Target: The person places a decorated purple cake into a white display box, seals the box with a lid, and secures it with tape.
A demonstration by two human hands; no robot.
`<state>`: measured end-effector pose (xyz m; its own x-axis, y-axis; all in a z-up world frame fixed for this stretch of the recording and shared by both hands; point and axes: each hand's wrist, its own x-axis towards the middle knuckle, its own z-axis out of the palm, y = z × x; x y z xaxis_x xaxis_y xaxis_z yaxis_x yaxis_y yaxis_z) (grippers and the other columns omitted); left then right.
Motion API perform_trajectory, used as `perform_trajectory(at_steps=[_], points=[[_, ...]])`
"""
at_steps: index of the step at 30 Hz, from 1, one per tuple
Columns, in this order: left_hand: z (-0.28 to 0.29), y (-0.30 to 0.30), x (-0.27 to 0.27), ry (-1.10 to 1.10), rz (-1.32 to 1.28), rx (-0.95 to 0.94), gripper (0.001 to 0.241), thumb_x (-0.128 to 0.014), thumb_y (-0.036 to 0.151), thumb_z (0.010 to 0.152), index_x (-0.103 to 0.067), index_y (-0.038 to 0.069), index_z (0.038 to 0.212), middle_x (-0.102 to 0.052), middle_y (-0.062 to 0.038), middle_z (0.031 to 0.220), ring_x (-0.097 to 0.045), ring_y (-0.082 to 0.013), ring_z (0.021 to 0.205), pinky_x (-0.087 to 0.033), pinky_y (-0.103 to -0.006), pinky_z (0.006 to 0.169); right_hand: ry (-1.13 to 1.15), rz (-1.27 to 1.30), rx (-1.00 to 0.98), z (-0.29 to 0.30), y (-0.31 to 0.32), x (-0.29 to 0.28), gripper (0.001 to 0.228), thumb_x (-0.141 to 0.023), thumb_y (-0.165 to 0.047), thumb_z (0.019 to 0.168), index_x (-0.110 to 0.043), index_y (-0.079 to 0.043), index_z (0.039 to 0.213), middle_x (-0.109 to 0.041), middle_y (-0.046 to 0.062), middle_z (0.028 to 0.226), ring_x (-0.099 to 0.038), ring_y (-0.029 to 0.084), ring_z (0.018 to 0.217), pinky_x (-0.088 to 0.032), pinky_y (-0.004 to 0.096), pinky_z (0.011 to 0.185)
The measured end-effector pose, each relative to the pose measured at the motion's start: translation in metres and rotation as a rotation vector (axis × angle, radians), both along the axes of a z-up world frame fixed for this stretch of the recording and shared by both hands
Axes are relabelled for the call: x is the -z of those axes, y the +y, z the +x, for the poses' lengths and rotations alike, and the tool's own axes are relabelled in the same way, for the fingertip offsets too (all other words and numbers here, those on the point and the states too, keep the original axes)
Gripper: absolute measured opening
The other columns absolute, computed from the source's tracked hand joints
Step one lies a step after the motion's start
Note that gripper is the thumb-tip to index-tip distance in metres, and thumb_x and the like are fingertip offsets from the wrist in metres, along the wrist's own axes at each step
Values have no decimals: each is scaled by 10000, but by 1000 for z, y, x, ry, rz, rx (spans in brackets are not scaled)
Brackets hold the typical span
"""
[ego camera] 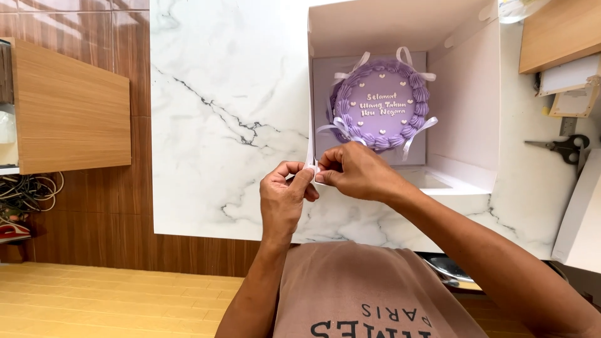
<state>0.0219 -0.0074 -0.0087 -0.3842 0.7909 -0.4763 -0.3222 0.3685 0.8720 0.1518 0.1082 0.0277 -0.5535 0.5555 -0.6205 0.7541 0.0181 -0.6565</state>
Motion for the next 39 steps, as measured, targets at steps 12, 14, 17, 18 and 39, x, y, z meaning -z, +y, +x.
perform_trajectory(at_steps=[12, 14, 17, 18, 39], points=[[0, -11, -11, 93, 176, -36, 216, -620, 157, 1015, -704, -43, 1015, -758, -101, 871, -760, -142, 750, -644, -270, 701, 119, -132, 62, 2, 4, -3, 218, -704, -222, 919, -764, -16, 880, -678, 35, 648, -522, 92, 588, -430, 322, 544], [2, -9, -15, 136, 182, -27, 194, -629, 137, 1014, -706, -40, 1010, -754, -95, 885, -758, -143, 757, -643, -270, 699, 120, -126, 46, -2, 5, 0, 219, -707, -217, 918, -759, -7, 879, -678, 42, 650, -526, 95, 592, -433, 325, 547], [6, -8, -25, 218, 191, 9, 155, -643, 108, 1008, -718, -27, 989, -742, -77, 903, -759, -139, 764, -638, -265, 684, 109, -108, 19, 0, 6, 4, 212, -713, -206, 911, -750, 1, 883, -683, 56, 656, -543, 106, 599, -444, 334, 554], [7, -7, -30, 266, 195, 29, 141, -648, 98, 1003, -727, -16, 974, -734, -65, 908, -761, -135, 765, -635, -258, 671, 107, -95, -2, -1, 7, 4, 204, -716, -201, 905, -746, 0, 887, -689, 64, 659, -556, 114, 602, -451, 340, 557], [-23, 33, -47, 887, -117, 351, 349, -629, 101, 849, -491, 61, 1167, -575, -8, 517, -570, -161, 442, -473, -356, 504, 304, 431, 175, 86, 6, -59, 207, -786, -246, 873, -796, -118, 1036, -790, 21, 839, -715, 94, 643, -565, 253, 537]])
